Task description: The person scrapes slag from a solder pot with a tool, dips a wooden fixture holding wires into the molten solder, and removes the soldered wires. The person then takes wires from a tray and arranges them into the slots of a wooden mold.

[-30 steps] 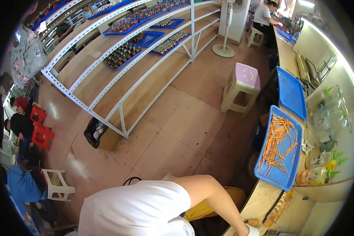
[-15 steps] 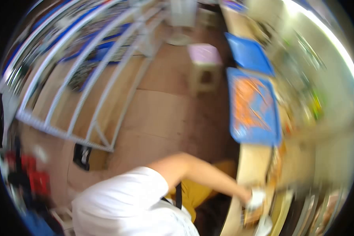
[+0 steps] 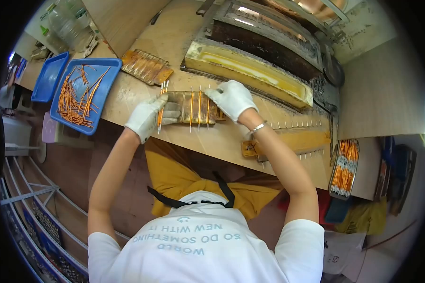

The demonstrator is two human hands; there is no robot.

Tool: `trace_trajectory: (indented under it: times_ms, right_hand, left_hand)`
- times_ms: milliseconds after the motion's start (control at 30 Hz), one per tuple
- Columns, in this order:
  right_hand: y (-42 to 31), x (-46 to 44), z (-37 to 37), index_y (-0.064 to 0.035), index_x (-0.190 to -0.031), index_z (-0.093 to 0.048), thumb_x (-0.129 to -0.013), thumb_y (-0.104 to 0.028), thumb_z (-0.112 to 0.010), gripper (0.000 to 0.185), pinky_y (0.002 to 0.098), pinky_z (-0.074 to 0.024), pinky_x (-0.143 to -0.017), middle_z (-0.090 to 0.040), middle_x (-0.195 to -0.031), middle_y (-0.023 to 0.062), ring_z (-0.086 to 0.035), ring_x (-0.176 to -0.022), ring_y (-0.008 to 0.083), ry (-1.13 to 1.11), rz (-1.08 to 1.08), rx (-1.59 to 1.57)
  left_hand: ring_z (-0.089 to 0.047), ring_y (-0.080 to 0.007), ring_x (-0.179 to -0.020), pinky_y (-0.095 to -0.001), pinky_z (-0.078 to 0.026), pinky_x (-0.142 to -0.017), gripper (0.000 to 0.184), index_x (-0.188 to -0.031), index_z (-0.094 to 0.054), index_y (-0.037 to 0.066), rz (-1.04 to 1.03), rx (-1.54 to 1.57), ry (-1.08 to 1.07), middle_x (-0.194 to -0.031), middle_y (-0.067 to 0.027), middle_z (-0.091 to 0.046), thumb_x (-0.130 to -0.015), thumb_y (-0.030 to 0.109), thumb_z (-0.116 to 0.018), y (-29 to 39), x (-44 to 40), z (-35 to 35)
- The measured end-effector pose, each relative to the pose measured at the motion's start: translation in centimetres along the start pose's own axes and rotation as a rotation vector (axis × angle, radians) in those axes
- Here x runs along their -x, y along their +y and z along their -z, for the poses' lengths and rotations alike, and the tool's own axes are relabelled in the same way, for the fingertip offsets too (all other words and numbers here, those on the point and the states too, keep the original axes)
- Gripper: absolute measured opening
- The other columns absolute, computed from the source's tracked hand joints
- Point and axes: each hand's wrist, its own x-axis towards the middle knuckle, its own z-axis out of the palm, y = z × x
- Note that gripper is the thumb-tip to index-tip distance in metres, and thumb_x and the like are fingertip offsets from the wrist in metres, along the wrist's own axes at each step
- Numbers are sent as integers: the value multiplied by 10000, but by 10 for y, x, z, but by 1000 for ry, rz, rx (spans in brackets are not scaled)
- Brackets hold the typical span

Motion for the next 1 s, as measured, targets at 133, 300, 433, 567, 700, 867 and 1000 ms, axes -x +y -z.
trace_trajectory:
  times_ms: [133, 300, 433, 567, 700, 867, 1000]
  right_hand:
    - [-15, -13, -3, -8, -627, -625, -700, -476, -522, 485, 413, -453, -604, -567, -653, 215, -563, -635, 362, -9, -47, 107]
    - [-37, -20, -19, -47, -609, -632, -703, -457, -541, 430, 399, -456, -600, -566, -618, 191, -568, -616, 346, 33, -12, 91]
    - [-40, -30, -17, -58, -674, -651, -712, -421, -561, 375, 394, -456, -635, -587, -689, 188, -571, -662, 340, -27, 52, 30]
    - [-8, -41, -19, -13, -763, -633, -784, -417, -501, 426, 394, -441, -655, -577, -713, 214, -557, -687, 363, -57, 79, -273]
    - [-27, -26, 0, 3, -742, -634, -771, -489, -513, 507, 372, -436, -643, -584, -722, 208, -563, -670, 331, -62, 19, 35]
    - [-47, -28, -19, -44, -641, -637, -702, -455, -582, 419, 398, -453, -609, -579, -681, 177, -579, -657, 317, 10, 243, 83]
    - [-37, -45, -18, -19, -657, -621, -689, -283, -640, 267, 340, -437, -549, -566, -596, 159, -538, -531, 274, -199, 182, -161]
  left_hand:
    - [-601, -255, -841, -317, -501, -712, 331, -1090, -452, -22, 23, -87, 4, -977, -203, -580, -889, 241, -451, -6, 5, -6]
    - [-597, -284, -856, -341, -500, -734, 317, -1095, -441, -24, 40, 2, -21, -991, -203, -573, -885, 213, -461, -11, -2, -2]
    - [-597, -293, -856, -363, -499, -744, 314, -1085, -446, -30, 52, 74, -20, -1001, -209, -567, -879, 206, -475, -7, -5, 3]
    - [-593, -300, -873, -367, -499, -762, 327, -1091, -451, -45, 99, 115, -39, -1011, -221, -561, -883, 206, -468, -2, -5, -1]
    - [-591, -303, -888, -368, -500, -764, 310, -1083, -462, -46, 119, 113, 0, -1028, -232, -553, -882, 190, -470, -1, -3, -4]
    - [-591, -285, -893, -365, -505, -746, 288, -1114, -443, -13, 54, 111, -72, -1015, -181, -564, -875, 146, -473, -8, -7, 2]
    - [-600, -299, -832, -375, -512, -704, 243, -1069, -446, -19, 44, 105, -59, -950, -195, -575, -874, 125, -458, -5, -6, 0]
